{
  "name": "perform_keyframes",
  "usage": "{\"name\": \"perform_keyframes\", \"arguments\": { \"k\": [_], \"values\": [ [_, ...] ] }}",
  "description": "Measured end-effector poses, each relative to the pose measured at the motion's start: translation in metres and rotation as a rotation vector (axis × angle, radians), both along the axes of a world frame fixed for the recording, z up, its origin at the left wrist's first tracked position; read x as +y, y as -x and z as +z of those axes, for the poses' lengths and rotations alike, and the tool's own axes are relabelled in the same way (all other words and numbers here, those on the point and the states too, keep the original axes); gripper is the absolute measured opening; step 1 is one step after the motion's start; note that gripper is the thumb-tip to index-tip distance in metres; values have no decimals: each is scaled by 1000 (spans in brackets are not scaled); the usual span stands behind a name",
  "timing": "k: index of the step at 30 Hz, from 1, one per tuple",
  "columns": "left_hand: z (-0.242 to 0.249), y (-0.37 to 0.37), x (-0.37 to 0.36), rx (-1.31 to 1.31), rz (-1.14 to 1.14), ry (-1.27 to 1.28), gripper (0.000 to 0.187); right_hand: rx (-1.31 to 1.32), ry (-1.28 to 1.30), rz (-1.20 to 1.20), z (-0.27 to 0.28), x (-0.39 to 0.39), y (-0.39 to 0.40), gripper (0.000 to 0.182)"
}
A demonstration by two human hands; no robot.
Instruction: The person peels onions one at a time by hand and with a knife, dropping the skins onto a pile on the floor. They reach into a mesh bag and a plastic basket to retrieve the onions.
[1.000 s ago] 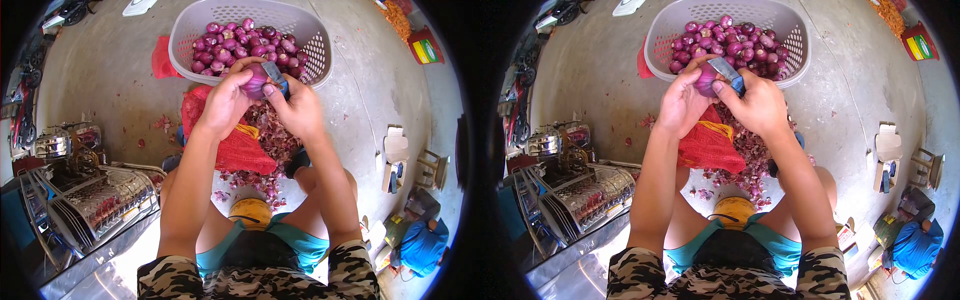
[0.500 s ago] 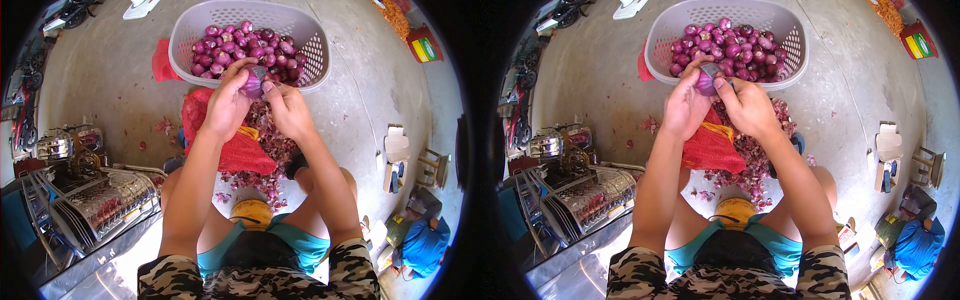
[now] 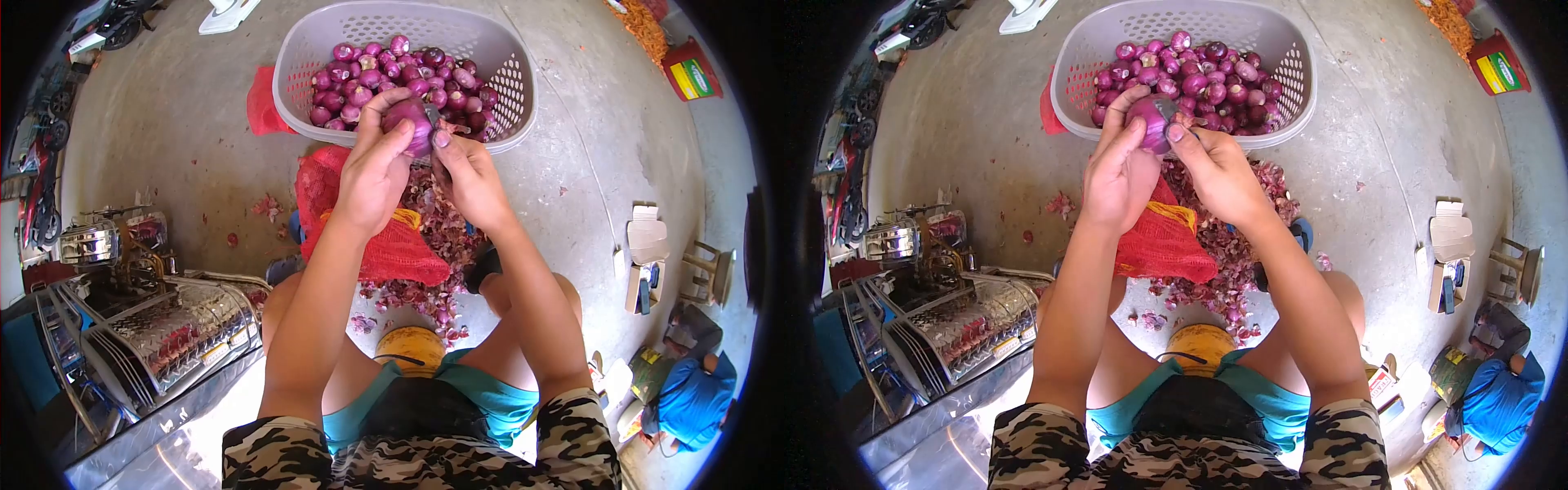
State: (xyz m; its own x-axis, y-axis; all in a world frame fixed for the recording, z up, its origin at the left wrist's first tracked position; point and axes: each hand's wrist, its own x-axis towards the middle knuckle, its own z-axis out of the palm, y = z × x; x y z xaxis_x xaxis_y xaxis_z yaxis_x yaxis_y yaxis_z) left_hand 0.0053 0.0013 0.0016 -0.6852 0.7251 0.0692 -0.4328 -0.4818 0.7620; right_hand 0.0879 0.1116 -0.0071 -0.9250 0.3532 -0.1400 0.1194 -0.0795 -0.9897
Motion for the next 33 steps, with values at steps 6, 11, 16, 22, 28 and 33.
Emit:
{"name": "perform_keyframes", "arguments": {
  "k": [6, 11, 16, 22, 28, 33],
  "values": [
    [4, 1, -5, 53, 29, 13, 40, 39, 140, 12, 8, -2, -2, 46],
    [7, 4, -8, 126, 66, 55, 47, 66, 226, 34, 8, 0, -2, 50],
    [13, 6, -8, 13, 24, -13, 51, 109, 218, 74, 3, -3, -3, 54],
    [2, 2, -3, 120, 105, 62, 61, 22, 189, -7, -1, -2, -1, 59],
    [4, 2, -1, 204, 162, 42, 63, -3, 262, -57, -4, -2, 1, 51],
    [7, 4, 0, 77, 176, -4, 61, 139, 446, -9, 7, -8, -1, 56]
  ]
}}
